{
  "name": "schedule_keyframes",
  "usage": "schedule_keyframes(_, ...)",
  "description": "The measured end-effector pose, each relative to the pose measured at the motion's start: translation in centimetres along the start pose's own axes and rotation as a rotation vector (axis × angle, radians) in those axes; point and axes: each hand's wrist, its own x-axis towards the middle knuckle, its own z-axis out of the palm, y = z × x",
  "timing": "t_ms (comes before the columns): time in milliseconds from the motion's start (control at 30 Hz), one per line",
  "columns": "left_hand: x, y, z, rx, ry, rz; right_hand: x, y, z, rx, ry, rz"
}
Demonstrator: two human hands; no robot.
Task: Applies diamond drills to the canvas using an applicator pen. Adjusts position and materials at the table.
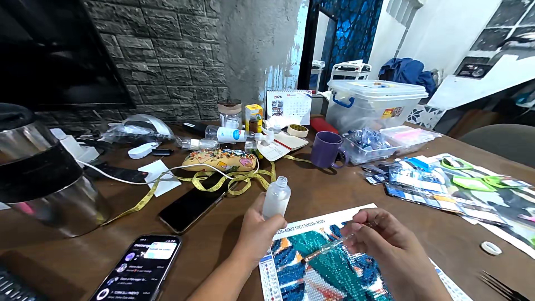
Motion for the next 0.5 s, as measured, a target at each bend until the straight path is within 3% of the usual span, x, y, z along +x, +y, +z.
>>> schedule_keyframes(267, 0.1, -0.1, 0.0, 0.001, -0.006, 0.007, -0.6, 0.1, 1.5, 0.033, -0.103, 0.004)
schedule_keyframes(500, 0.0, -0.1, 0.0, -0.012, -0.005, 0.002, -0.3, 0.0, 0.9, -0.026, -0.039, -0.005)
